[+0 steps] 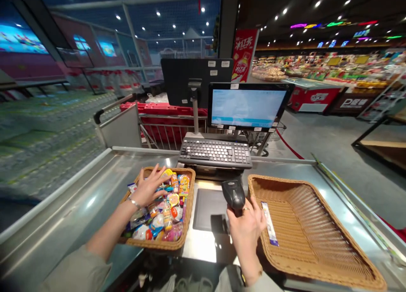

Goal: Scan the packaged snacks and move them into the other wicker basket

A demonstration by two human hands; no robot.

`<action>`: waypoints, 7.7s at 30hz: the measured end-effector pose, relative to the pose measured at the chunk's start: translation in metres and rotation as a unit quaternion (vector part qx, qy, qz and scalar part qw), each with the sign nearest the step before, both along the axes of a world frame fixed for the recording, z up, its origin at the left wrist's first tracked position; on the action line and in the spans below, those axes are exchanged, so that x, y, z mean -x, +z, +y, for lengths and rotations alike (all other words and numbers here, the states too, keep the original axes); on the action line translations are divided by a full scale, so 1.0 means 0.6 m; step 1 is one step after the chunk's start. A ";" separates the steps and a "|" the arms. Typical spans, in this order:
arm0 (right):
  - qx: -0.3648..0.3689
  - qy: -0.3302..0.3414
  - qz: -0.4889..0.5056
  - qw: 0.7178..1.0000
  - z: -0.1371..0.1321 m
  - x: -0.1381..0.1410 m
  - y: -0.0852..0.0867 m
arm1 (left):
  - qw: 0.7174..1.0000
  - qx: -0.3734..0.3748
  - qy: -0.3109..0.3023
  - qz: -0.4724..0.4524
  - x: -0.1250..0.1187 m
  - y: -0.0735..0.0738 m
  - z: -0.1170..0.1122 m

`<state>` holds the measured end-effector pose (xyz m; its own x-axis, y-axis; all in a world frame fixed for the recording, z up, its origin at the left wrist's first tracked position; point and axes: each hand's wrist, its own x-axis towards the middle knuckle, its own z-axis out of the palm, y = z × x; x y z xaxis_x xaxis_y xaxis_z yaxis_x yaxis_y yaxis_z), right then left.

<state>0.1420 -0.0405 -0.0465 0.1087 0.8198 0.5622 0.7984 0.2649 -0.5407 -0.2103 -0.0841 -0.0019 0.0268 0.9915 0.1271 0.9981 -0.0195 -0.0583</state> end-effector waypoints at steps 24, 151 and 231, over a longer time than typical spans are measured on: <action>0.026 0.069 -0.029 0.997 -0.042 0.082 -0.012 | 0.964 0.092 -0.245 -0.033 0.000 -0.038 -0.023; -0.070 -0.177 -0.018 0.982 -0.011 -0.165 0.034 | 0.925 -0.127 -0.355 -0.046 -0.352 0.076 0.213; 0.019 0.005 0.000 1.000 0.033 -0.004 0.019 | 0.980 -0.076 -0.174 -0.054 -0.131 0.005 0.081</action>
